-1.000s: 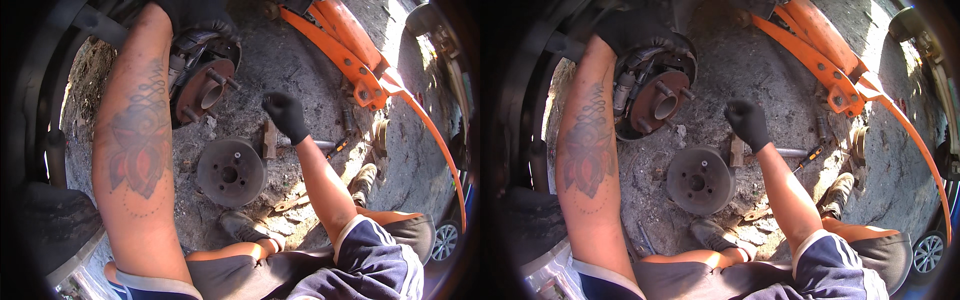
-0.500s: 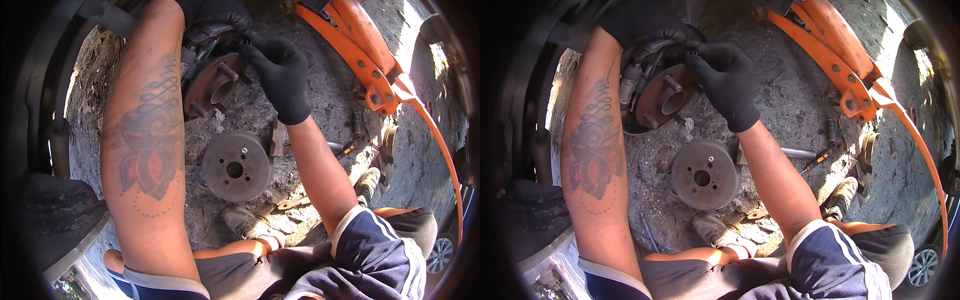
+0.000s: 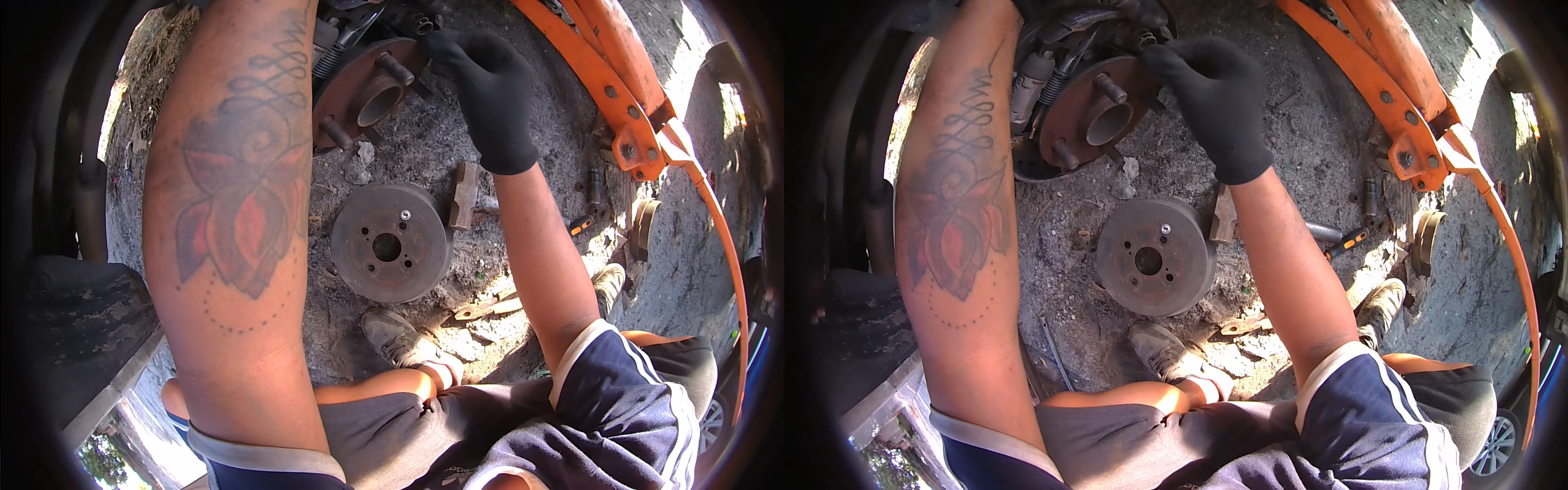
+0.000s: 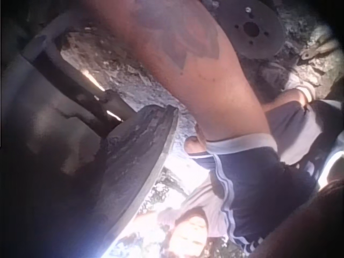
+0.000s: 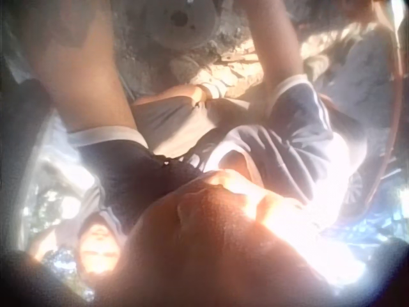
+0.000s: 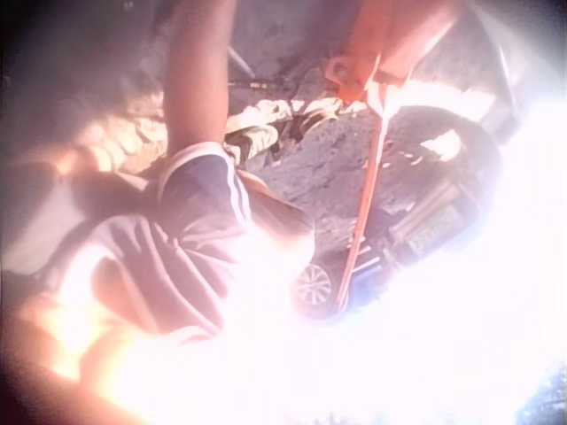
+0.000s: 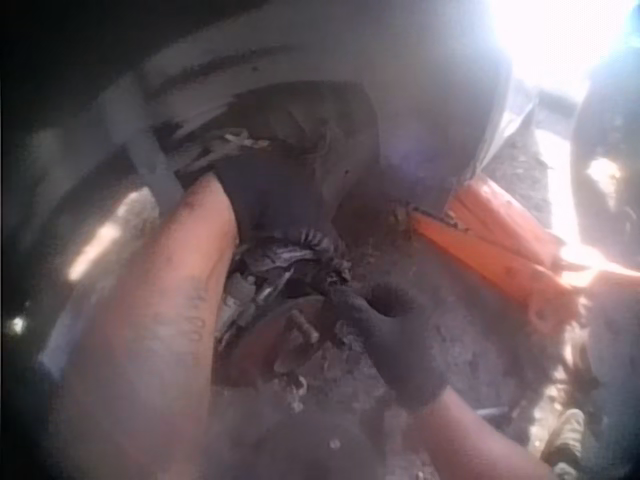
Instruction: The person removes a brake drum, cleans a brake shoe with a rag, and installs it into the brake assembly using pliers and a hammer. The person then uses pliers to adjust components within the assembly.
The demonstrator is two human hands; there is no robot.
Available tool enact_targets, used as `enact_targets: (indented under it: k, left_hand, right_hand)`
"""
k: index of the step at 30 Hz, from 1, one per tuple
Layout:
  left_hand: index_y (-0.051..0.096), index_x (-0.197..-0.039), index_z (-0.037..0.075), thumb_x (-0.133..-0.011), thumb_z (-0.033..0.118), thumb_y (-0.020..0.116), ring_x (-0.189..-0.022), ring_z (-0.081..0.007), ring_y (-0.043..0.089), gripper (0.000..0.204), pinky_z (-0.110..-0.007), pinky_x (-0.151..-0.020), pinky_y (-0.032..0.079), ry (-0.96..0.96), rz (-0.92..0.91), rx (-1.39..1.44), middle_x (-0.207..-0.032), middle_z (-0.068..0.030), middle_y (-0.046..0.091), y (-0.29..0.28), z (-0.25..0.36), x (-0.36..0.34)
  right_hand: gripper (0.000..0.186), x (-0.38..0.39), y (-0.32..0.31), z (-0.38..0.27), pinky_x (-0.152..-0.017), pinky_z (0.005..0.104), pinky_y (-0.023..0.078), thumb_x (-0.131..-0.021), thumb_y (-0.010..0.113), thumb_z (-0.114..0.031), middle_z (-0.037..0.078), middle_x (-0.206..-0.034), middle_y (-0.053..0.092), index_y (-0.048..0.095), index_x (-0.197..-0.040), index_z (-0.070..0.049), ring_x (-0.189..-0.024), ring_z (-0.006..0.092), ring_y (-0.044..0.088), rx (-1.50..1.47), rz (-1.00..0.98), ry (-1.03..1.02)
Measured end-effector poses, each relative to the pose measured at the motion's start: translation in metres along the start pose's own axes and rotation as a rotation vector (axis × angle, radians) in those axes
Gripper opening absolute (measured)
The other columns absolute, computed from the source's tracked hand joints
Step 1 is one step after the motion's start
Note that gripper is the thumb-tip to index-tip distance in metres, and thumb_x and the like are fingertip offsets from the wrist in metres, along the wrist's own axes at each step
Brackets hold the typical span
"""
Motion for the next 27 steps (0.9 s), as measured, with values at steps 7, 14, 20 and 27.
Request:
enact_targets:
  k: [7, 14, 20, 27]
  left_hand:
    - [0.072, -0.104, 0.007, -0.08, 0.041, 0.077, -0.091, -0.0223, 0.069, 0.042, -0.036, -0.081, 0.052, 0.027, 0.015, 0.0, -0.097, -0.0091, 0.072, -0.001, 0.001, -0.005]
    - [0.072, -0.104, 0.007, -0.081, 0.041, 0.077, -0.091, -0.0225, 0.069, 0.042, -0.036, -0.081, 0.052, 0.026, -0.008, -0.013, -0.097, -0.0092, 0.072, 0.0, -0.003, -0.002]
    - [0.073, -0.104, 0.007, -0.081, 0.041, 0.077, -0.091, -0.0227, 0.069, 0.042, -0.036, -0.081, 0.052, 0.035, -0.024, -0.007, -0.097, -0.0093, 0.073, 0.0, -0.005, -0.008]
    - [0.073, -0.104, 0.007, -0.081, 0.041, 0.076, -0.091, -0.0229, 0.069, 0.041, -0.036, -0.081, 0.052, 0.035, -0.044, -0.01, -0.097, -0.0094, 0.073, 0.001, -0.008, -0.009]
  right_hand:
    - [0.027, 0.086, -0.023, 0.103, -0.067, 0.034, 0.055, -0.088, 0.074, -0.02, 0.01, -0.085, 0.074, 0.073, -0.114, -0.011, -0.074, 0.0197, 0.07, 0.543, -0.547, 0.031]
    - [0.029, 0.173, 0.003, 0.126, -0.076, 0.0448, 0.053, -0.079, 0.075, -0.027, 0.016, -0.094, 0.063, 0.074, -0.106, -0.017, -0.085, 0.0357, 0.066, 0.772, -0.843, 0.018]
    - [0.02, 0.16, -0.007, 0.15, -0.076, 0.0456, 0.053, -0.081, 0.072, -0.024, 0.015, -0.093, 0.064, 0.073, -0.099, -0.013, -0.086, 0.036, 0.065, 0.667, -0.761, 0.071]
    - [0.024, 0.172, 0.005, 0.127, -0.079, 0.0459, 0.053, -0.081, 0.073, -0.024, 0.016, -0.098, 0.064, 0.072, -0.1, -0.009, -0.089, 0.037, 0.065, 0.859, -0.774, -0.004]
Point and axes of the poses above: each hand's wrist, its own x-axis away from the middle knuckle, its own y-axis out of the palm, z = x × y, the point moved 7 cm from there along -x, towards the middle knuckle
